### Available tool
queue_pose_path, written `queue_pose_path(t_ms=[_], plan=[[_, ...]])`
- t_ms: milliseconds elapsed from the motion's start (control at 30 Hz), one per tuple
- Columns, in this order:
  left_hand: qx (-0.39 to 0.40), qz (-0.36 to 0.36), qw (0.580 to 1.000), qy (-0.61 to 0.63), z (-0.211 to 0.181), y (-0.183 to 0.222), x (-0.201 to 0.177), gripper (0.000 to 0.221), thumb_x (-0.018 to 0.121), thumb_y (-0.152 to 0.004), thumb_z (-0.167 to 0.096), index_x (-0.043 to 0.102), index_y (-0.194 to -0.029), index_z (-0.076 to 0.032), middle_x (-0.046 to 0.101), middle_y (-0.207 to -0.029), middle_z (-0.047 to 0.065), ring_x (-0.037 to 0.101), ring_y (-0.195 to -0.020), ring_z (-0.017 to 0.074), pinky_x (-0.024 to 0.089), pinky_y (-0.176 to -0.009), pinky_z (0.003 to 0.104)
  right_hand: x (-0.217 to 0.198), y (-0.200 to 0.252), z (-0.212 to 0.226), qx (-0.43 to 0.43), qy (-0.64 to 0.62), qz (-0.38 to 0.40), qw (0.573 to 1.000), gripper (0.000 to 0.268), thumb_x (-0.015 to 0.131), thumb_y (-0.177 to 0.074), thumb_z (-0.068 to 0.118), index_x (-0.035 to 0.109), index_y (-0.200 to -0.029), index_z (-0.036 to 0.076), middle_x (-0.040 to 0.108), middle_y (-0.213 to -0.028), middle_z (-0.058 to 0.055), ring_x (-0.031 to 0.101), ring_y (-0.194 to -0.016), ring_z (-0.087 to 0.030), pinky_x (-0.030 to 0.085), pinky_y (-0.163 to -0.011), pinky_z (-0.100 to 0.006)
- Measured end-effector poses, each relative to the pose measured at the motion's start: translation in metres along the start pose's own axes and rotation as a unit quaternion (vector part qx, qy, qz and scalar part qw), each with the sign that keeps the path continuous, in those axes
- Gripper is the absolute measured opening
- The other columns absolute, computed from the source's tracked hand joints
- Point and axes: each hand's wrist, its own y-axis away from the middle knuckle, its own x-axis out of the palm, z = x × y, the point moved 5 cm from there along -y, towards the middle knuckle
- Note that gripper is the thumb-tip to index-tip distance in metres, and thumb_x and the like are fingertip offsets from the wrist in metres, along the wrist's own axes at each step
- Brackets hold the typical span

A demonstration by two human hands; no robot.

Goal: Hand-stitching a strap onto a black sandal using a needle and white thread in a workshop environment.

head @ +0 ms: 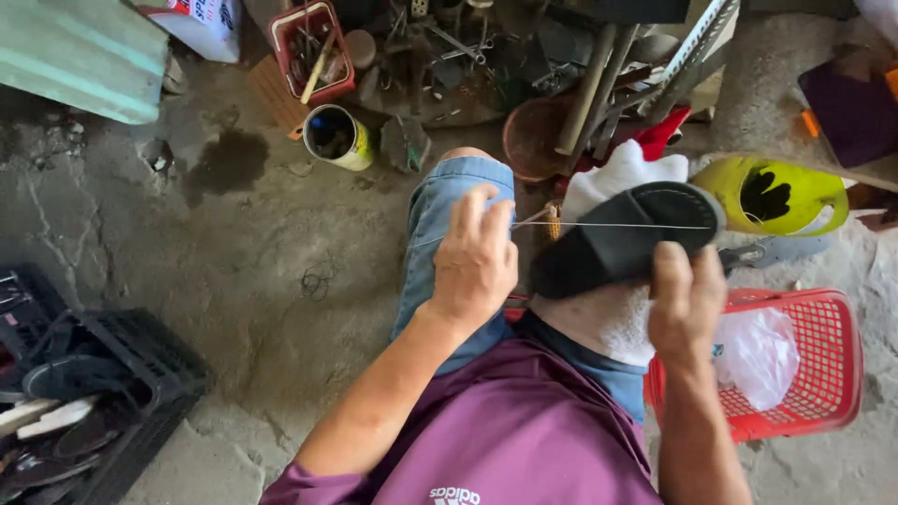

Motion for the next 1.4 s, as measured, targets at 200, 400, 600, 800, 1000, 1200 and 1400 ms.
queue_pose_path(t_ms=[200,400,600,800,1000,1200,1400], plan=[[-0.098,0.06,0.938,0.327,0.01,-0.024,-0.048,0.03,0.039,-0.093,0.005,0.067,-0.104,0.002,0.053,-0.124,0.018,0.066,-0.107,0.0245,0.058,-0.096,0.034,-0.032,-0.004,0.075,0.063,-0.089,0.112,0.988,0.036,0.047,-0.104,0.025,0.034,-0.071,0.016,0.03,-0.074,0.007,0.031,-0.069,-0.008,0.027,-0.057,-0.032],[-0.128,0.076,0.946,0.288,0.034,0.011,-0.044,0.014,0.054,-0.106,-0.011,0.062,-0.117,-0.008,0.068,-0.113,0.003,0.068,-0.096,0.0162,0.053,-0.091,0.029,-0.02,0.016,0.025,0.161,-0.148,0.191,0.957,0.026,0.055,-0.103,0.028,0.068,-0.103,0.005,0.061,-0.093,0.004,0.053,-0.086,-0.007,0.045,-0.073,-0.025],[-0.11,0.227,0.938,0.237,0.002,-0.005,-0.052,0.051,0.048,-0.108,-0.025,0.041,-0.155,-0.009,0.067,-0.101,0.006,0.065,-0.084,0.0206,0.054,-0.081,0.036,0.0,0.033,0.03,0.18,-0.255,0.113,0.943,0.018,0.058,-0.101,0.027,0.061,-0.091,0.013,0.049,-0.081,0.009,0.043,-0.075,-0.003,0.034,-0.063,-0.023],[0.011,0.31,0.92,0.239,-0.061,-0.018,-0.038,0.039,0.062,-0.103,-0.015,0.06,-0.142,-0.018,0.062,-0.093,0.0,0.066,-0.077,0.0187,0.054,-0.073,0.037,0.006,0.038,0.042,0.158,-0.227,0.128,0.952,0.029,0.057,-0.104,0.032,0.05,-0.083,0.014,0.034,-0.077,0.007,0.033,-0.071,-0.006,0.029,-0.062,-0.025],[0.088,0.34,0.911,0.214,-0.089,-0.033,-0.012,0.041,0.066,-0.102,-0.01,0.062,-0.142,-0.017,0.058,-0.088,-0.002,0.063,-0.068,0.0171,0.054,-0.059,0.034,-0.004,0.034,0.032,0.181,-0.269,0.101,0.941,0.023,0.057,-0.103,0.03,0.062,-0.095,0.008,0.047,-0.08,0.006,0.042,-0.075,-0.005,0.037,-0.064,-0.023],[0.138,0.36,0.905,0.182,-0.099,-0.041,0.001,0.042,0.068,-0.102,-0.005,0.063,-0.141,-0.019,0.054,-0.089,0.001,0.062,-0.067,0.0163,0.052,-0.054,0.033,-0.016,0.039,0.032,0.202,-0.279,0.085,0.935,0.029,0.057,-0.103,0.03,0.048,-0.082,0.012,0.035,-0.075,0.007,0.034,-0.067,-0.005,0.03,-0.056,-0.023],[0.179,0.378,0.893,0.167,-0.104,-0.047,0.002,0.045,0.066,-0.102,-0.001,0.062,-0.143,-0.019,0.052,-0.089,0.0,0.056,-0.062,0.0156,0.05,-0.056,0.033,-0.022,0.04,0.035,0.186,-0.25,0.075,0.947,0.026,0.058,-0.101,0.031,0.061,-0.099,0.005,0.049,-0.084,0.001,0.043,-0.074,-0.01,0.039,-0.065,-0.025]])
